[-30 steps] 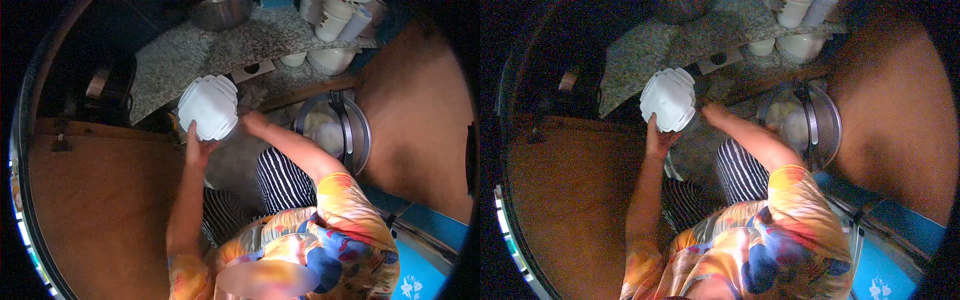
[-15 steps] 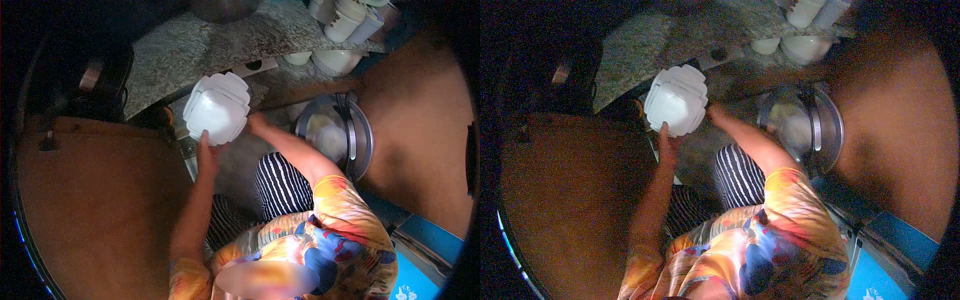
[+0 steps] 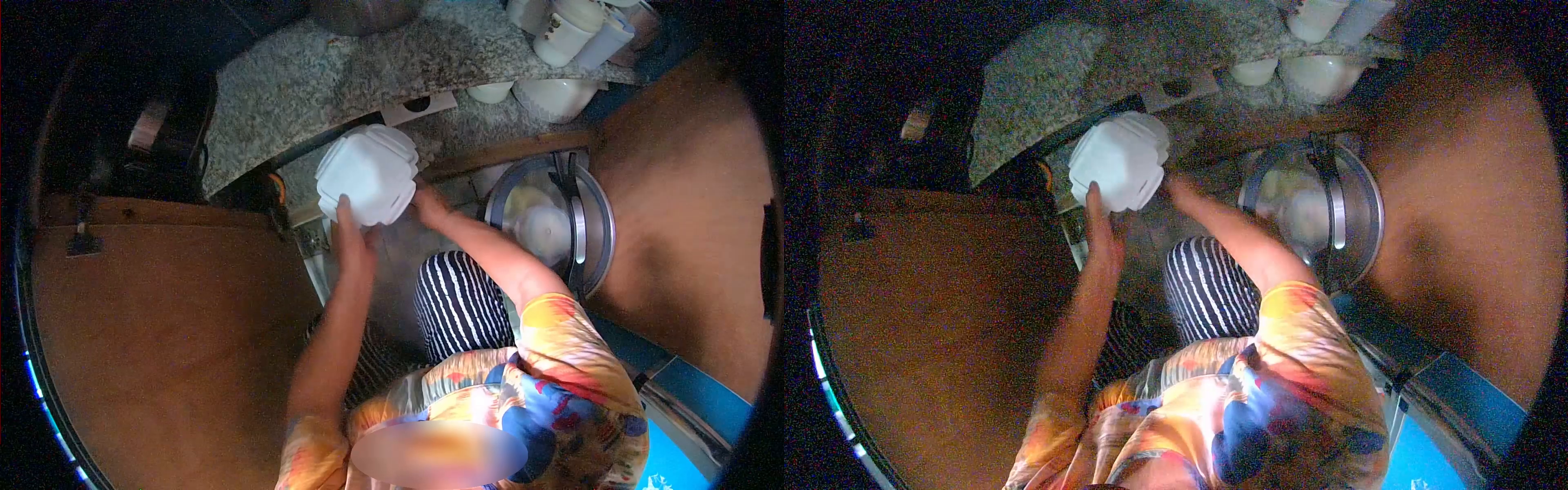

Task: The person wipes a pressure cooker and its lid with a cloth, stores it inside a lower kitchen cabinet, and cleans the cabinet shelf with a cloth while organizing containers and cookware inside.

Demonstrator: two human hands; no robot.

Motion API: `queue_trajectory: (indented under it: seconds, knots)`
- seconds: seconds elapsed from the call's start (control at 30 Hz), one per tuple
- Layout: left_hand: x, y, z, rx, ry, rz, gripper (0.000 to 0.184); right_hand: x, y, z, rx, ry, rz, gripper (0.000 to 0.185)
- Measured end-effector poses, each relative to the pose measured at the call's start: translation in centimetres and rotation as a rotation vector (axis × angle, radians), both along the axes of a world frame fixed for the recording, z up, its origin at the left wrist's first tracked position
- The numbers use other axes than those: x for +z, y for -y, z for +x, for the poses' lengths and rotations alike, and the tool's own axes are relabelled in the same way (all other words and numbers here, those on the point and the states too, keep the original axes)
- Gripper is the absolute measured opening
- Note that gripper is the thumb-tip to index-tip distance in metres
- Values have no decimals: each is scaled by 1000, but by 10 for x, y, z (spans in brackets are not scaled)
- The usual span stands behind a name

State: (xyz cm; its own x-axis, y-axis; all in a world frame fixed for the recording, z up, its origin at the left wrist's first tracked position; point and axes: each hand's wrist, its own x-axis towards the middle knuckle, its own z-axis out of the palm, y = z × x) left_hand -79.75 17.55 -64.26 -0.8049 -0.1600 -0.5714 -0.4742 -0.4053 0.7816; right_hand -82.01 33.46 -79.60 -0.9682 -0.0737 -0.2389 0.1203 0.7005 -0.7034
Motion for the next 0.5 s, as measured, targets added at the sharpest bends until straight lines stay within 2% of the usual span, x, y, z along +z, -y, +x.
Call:
queue_trajectory:
  seconds: [0.1, 0.2, 0.3, 0.4, 0.5]
  knots:
    - [1, -1, -7, -25, -74, 34, 61, 4, 2, 0, -16, 21, -7, 46]
    - [-6, 3, -16, 44, -12, 17, 60, 3, 2, -3, 29, -22, -40, 47]
    - [-28, 20, -27, 26, -68, 236, 60, 53, -1, -1, 157, 25, 51, 48]
    - [-26, 26, -27, 14, -55, 307, 58, 65, -3, 6, 210, -215, 51, 46]
    - [-17, 29, -28, -9, -73, 358, 57, 43, 1, 2, 112, -291, 79, 45]
